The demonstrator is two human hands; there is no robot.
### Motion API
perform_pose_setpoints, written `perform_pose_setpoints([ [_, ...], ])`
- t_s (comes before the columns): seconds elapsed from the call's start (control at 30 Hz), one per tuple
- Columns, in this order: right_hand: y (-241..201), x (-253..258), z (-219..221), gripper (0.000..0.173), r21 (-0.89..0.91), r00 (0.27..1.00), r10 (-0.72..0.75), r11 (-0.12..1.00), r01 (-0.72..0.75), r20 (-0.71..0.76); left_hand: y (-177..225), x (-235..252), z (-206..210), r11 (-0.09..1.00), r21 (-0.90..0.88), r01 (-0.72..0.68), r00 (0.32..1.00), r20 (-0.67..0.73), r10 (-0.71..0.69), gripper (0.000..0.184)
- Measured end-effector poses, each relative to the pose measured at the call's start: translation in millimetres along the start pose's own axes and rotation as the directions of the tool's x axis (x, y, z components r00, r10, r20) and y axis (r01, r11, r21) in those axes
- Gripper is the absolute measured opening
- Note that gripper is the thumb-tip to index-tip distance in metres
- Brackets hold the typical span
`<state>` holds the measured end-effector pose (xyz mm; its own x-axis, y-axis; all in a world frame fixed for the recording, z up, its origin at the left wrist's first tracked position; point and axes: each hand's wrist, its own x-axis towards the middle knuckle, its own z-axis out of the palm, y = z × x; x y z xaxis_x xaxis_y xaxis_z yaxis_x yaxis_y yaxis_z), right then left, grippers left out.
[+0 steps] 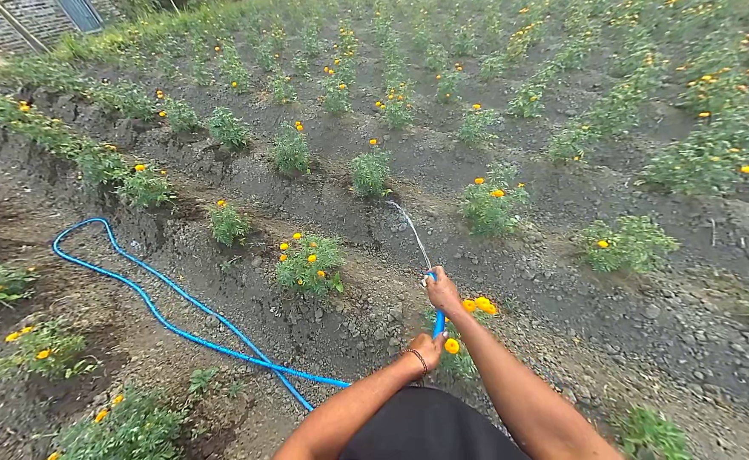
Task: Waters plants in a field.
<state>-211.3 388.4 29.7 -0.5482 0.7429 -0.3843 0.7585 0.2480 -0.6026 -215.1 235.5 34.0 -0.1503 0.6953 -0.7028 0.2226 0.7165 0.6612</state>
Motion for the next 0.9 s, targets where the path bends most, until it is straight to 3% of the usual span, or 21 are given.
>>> perform_pose_setpoints([
  [0.9, 5.8, -9.6, -5.0, 0.037, 0.011, 0.999, -0.021, 1.000, 0.022, -0.035, 1.3, -4.5, 6.3, 1.000, -0.004, -0.026, 1.000, 0.010, 0.026, 0.069],
])
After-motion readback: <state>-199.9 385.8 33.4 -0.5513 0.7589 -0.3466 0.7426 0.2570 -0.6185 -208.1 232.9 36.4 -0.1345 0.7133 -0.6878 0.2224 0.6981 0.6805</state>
